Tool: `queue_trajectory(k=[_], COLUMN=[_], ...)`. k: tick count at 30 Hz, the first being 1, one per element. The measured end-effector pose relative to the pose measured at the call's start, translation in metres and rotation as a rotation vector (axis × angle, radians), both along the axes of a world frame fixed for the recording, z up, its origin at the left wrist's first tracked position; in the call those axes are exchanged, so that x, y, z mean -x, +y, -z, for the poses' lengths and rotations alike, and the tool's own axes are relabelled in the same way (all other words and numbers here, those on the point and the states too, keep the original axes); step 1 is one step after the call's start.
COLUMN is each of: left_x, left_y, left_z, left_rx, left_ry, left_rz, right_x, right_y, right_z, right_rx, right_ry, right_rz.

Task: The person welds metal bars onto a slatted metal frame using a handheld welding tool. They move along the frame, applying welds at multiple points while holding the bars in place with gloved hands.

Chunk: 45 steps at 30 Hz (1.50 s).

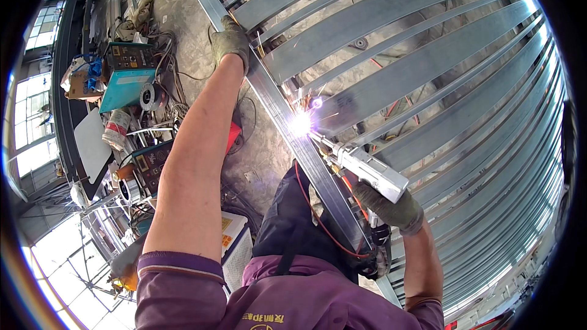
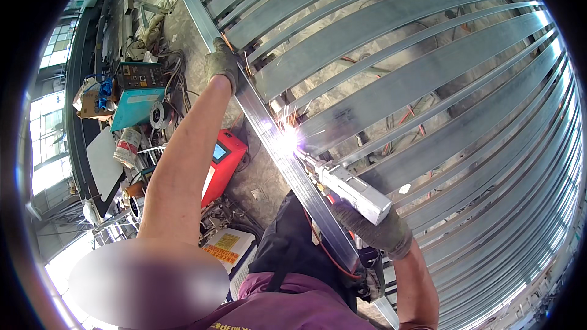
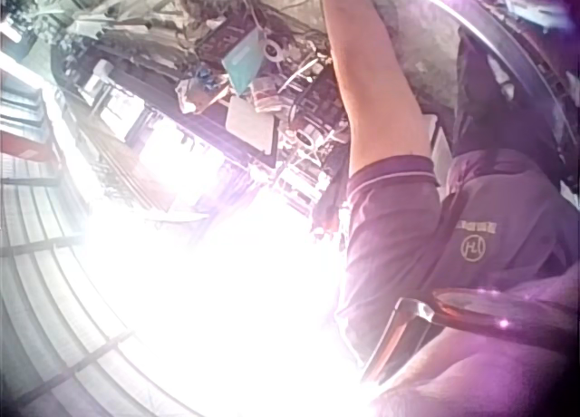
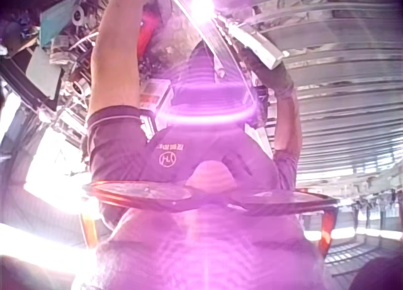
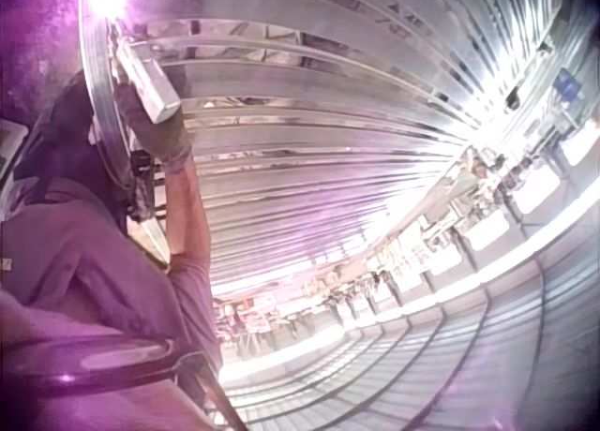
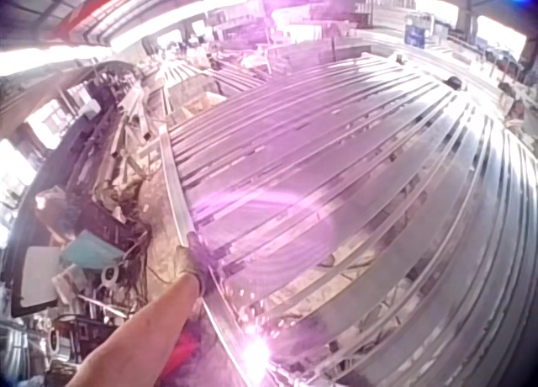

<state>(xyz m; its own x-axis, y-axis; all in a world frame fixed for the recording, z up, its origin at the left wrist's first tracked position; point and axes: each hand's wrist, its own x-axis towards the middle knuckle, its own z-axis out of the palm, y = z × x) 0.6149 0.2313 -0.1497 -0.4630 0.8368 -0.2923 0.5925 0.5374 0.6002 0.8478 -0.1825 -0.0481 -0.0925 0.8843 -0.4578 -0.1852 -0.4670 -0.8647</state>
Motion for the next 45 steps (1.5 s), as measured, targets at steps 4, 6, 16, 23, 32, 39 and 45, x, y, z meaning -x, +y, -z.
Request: queue_trajectory(k=[4, 6, 16, 23, 32, 39, 45], left_x=[-0.001, -0.002, -0.014, -0.010, -0.012, 0.004, 0.003], left_y=[-0.003, -0.003, -0.017, -0.009, -0.015, -0.001, 0.001], left_z=[-0.002, -0.003, -0.026, -0.016, -0.024, 0.003, 0.003], left_rx=[-0.003, -0.007, -0.035, -0.014, 0.008, -0.070, -0.045], left_ry=[-0.059, -0.053, -0.027, 0.046, 0.006, 0.026, -0.019], left_rz=[0.004, 0.002, -0.017, -0.011, 0.021, -0.003, 0.001], right_x=[0.000, 0.000, -0.003, -0.002, -0.002, -0.002, -0.001], right_y=[-0.004, -0.005, -0.006, -0.009, -0.012, -0.015, -0.018], right_z=[0.001, 0.002, -0.005, -0.002, 0.000, 0.002, 0.000], right_rx=[-0.009, -0.006, 0.003, -0.029, -0.065, -0.055, -0.026], right_ry=[-0.015, -0.016, -0.010, -0.013, 0.015, 0.003, -0.013], right_rz=[0.008, 0.005, -0.017, -0.009, 0.021, 0.001, 0.019])
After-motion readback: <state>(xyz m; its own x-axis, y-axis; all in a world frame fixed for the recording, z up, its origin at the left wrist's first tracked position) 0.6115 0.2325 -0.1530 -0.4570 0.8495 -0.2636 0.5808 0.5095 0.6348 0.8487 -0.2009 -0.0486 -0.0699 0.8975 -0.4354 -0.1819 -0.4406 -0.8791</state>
